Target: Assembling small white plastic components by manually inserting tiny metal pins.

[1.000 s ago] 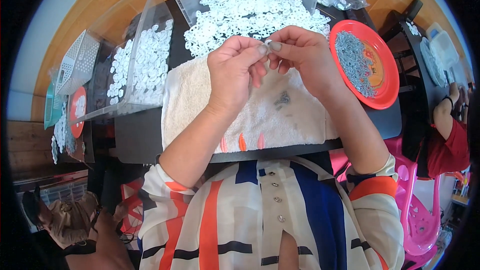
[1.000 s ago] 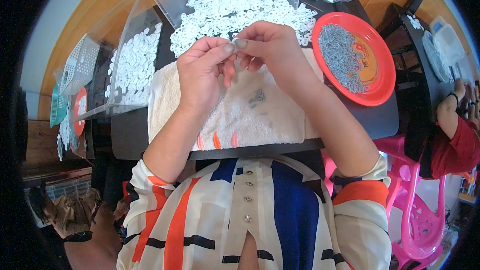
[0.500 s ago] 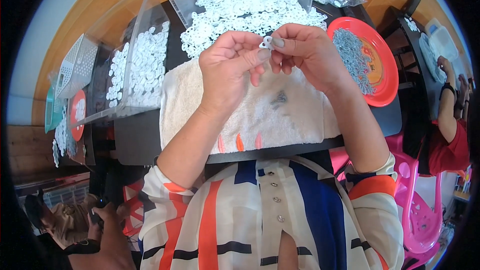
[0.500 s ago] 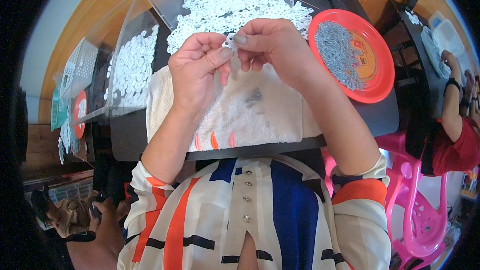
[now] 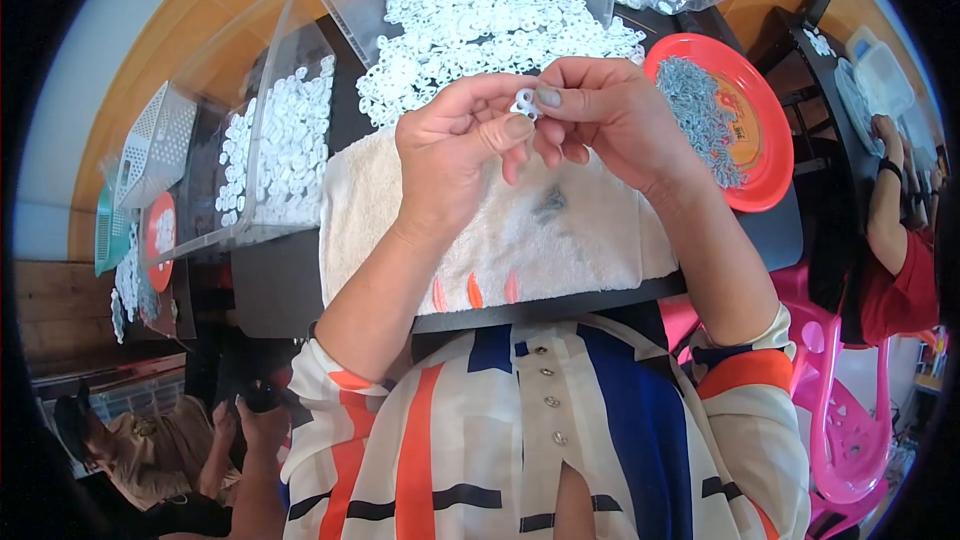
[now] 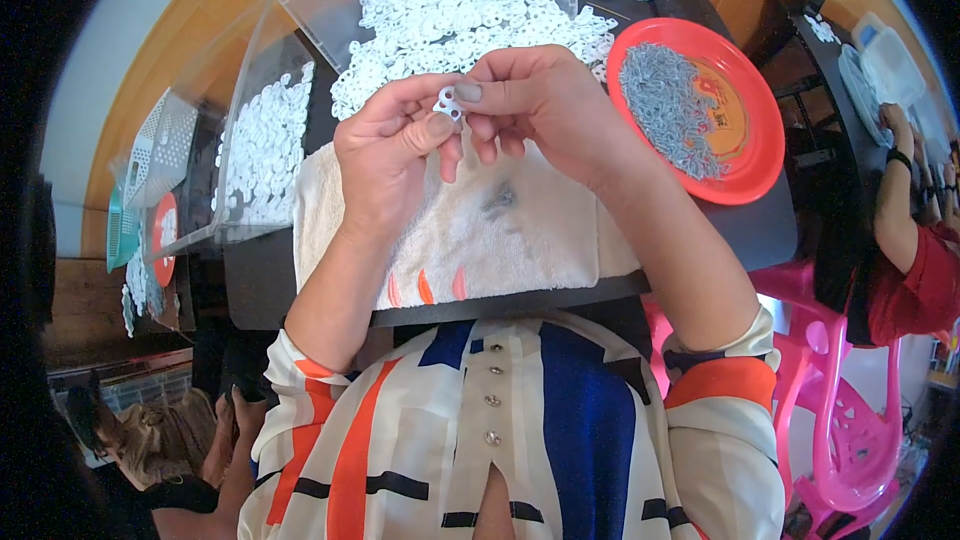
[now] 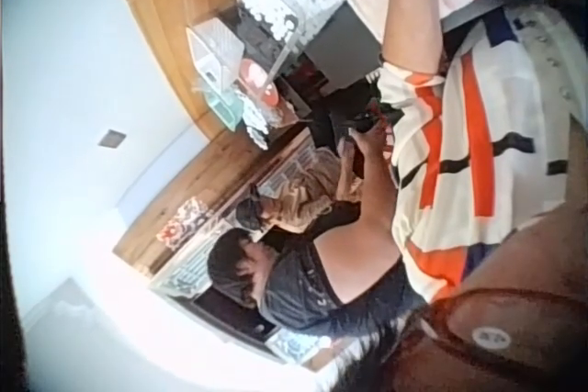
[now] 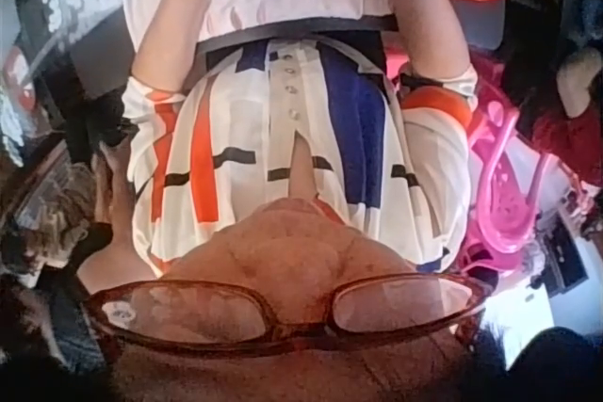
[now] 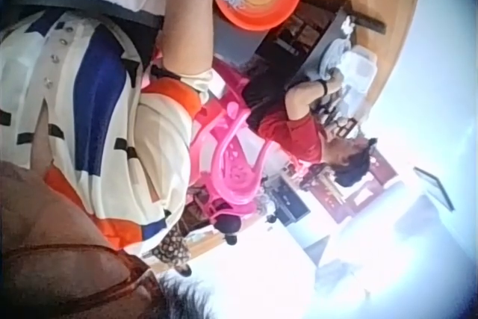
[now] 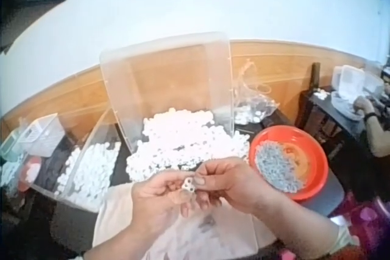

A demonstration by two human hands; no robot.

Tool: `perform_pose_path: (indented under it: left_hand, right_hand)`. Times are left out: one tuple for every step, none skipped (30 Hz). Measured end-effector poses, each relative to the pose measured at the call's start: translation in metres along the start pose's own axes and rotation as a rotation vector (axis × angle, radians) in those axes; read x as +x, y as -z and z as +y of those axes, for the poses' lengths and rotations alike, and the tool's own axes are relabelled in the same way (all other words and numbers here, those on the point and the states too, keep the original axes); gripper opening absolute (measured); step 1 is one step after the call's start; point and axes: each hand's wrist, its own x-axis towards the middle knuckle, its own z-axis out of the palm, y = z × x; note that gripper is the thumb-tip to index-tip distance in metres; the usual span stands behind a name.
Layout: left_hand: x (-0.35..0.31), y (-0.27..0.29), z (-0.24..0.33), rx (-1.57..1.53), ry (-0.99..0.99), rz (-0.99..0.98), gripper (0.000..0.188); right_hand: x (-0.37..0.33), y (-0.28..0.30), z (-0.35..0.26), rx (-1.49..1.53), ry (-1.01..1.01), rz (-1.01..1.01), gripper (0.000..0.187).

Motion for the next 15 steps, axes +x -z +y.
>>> perform_pose_path:
  left_hand:
    - [-0.0002, -0.0016, 0.0002, 0.011, 0.004, 0.011, 0.03]
    - [-0.0006, -0.0029, 0.001, 0.022, 0.006, 0.023, 0.03]
    - [-0.001, -0.0036, 0.0015, 0.023, 0.005, 0.023, 0.03]
    - [-0.0013, -0.004, 0.0019, 0.022, -0.01, 0.014, 0.031]
    - [-0.0015, -0.004, 0.0021, 0.02, -0.025, 0.005, 0.032]
    - [-0.0017, -0.0033, 0.0021, 0.021, -0.025, 0.005, 0.032]
    - [-0.0019, -0.0021, 0.002, 0.018, -0.036, 0.004, 0.031]
    - [-0.002, -0.0016, 0.002, 0.013, -0.047, 0.003, 0.03]
    - [-0.0024, -0.0016, 0.0025, 0.014, -0.047, 0.002, 0.03]
    - [-0.0032, -0.0019, 0.0031, 0.029, -0.057, 0.007, 0.028]
    - [-0.0038, -0.0019, 0.0032, 0.045, -0.068, 0.012, 0.025]
    - [-0.0045, -0.0024, 0.0028, 0.045, -0.068, 0.011, 0.025]
    - [-0.0053, -0.0032, 0.0019, 0.055, -0.077, 0.027, 0.023]
    - [-0.0061, -0.0036, 0.0013, 0.065, -0.087, 0.045, 0.021]
    - [-0.0067, -0.0034, 0.0006, 0.067, -0.087, 0.044, 0.021]
  right_hand:
    - [0.0, -0.0005, 0.0004, -0.031, 0.017, 0.037, 0.015]
    - [0.0, -0.001, -0.0001, -0.031, 0.019, 0.036, 0.015]
    - [0.0, -0.0012, -0.0004, -0.053, 0.034, 0.042, 0.015]
    - [0.0, -0.0015, -0.0007, -0.074, 0.05, 0.048, 0.015]
    - [-0.0001, -0.0019, -0.0008, -0.074, 0.05, 0.048, 0.015]
    - [-0.0003, -0.0025, -0.0011, -0.077, 0.049, 0.037, 0.016]
    - [-0.0005, -0.0031, -0.0014, -0.08, 0.048, 0.026, 0.017]
    - [-0.0012, -0.0039, -0.002, -0.08, 0.048, 0.027, 0.017]
    - [-0.0021, -0.0049, -0.0025, -0.043, 0.028, 0.015, 0.017]
    - [-0.003, -0.006, -0.0027, -0.007, 0.008, 0.003, 0.018]
    - [-0.0036, -0.007, -0.0017, -0.006, 0.009, 0.004, 0.018]
    - [-0.0043, -0.0081, -0.0002, 0.024, 0.008, -0.001, 0.018]
    - [-0.0049, -0.009, 0.0007, 0.053, 0.007, -0.005, 0.018]
    - [-0.0052, -0.0098, 0.001, 0.054, 0.008, -0.006, 0.018]
    - [-0.0054, -0.0105, 0.0013, 0.07, -0.004, -0.003, 0.018]
